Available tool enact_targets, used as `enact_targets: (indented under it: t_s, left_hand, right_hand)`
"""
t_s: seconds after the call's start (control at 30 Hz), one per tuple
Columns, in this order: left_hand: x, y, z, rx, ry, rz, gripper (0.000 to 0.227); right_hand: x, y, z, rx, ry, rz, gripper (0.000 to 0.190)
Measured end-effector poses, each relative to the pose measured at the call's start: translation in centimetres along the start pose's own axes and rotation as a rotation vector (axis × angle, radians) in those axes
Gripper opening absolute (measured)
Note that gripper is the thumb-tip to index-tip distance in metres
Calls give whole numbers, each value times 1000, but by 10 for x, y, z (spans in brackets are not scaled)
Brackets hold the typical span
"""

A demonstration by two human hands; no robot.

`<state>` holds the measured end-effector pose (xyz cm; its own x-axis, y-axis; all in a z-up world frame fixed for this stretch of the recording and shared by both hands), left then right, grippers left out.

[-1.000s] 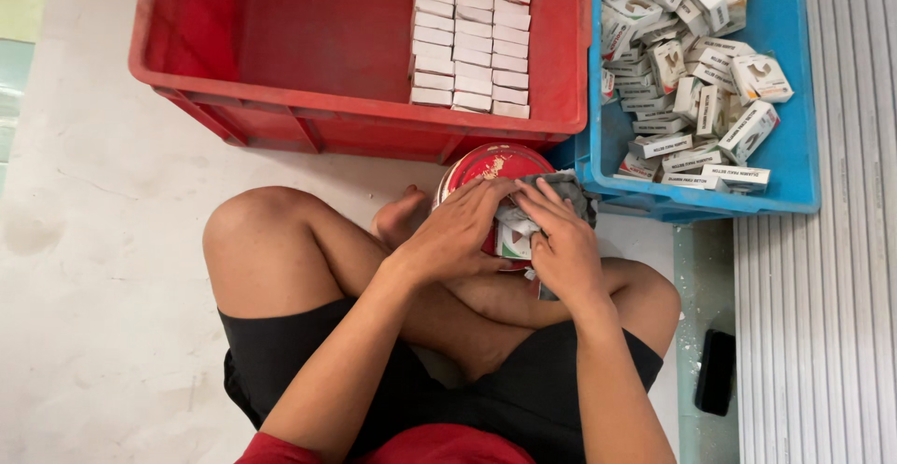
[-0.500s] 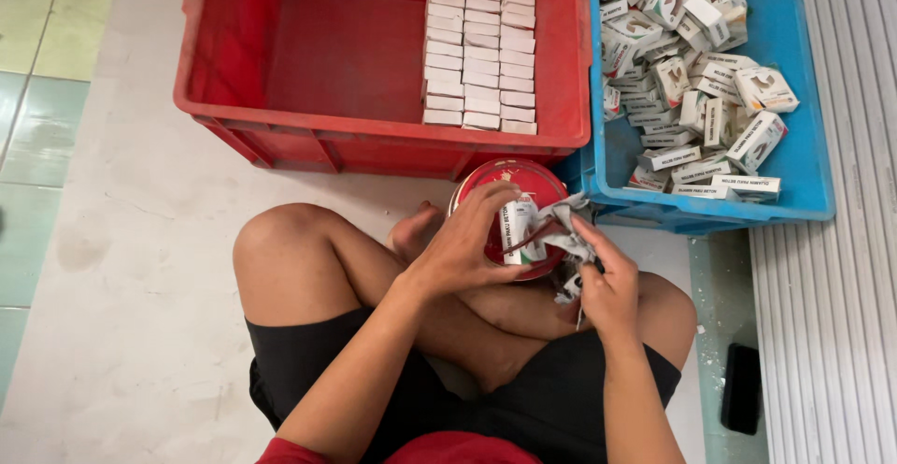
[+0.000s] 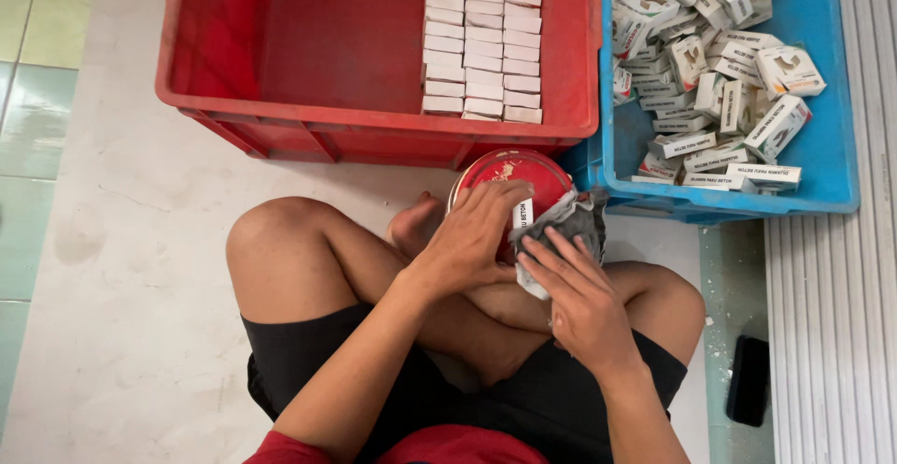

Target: The person picks up individual small boxes from a blue bin, wipes them with a cloth, and neatly stacks them inside a red bin.

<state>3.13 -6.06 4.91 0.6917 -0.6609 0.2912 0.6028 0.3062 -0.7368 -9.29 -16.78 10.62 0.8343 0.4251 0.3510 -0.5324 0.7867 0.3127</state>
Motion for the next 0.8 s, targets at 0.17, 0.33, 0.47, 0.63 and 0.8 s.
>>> enact_targets:
  t_s: [0.17, 0.33, 0.47, 0.63, 0.8]
  left_hand:
    - [3, -3, -4, 4, -104, -65, 109]
    - [4, 0, -1, -94, -51, -19, 110]
    - [3, 5, 10, -307, 29, 68, 127]
    - [7, -3, 26, -296, 214, 146, 133]
    - [10, 10, 10, -284, 200, 156, 99]
  right_hand:
    - [26, -14, -3, -119, -60, -93, 60]
    - [37, -35, -9, -28, -102, -156, 66]
    - [44, -38, -1, 95, -163, -217, 71]
    - [30, -54, 0, 248, -245, -250, 76]
    - [22, -54, -1, 301, -263, -280, 80]
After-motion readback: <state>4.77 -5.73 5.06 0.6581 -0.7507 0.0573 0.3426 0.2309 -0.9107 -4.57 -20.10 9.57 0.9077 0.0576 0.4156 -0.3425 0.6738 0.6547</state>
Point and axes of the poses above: each hand's wrist, its own x-axis towards the middle knuckle, its own z-axis out of the back of the hand, y = z × x, the point moved 8 cm from there along x, towards the middle knuckle, and after that the axes turned 12 degrees about z, right-handed, at the moved point
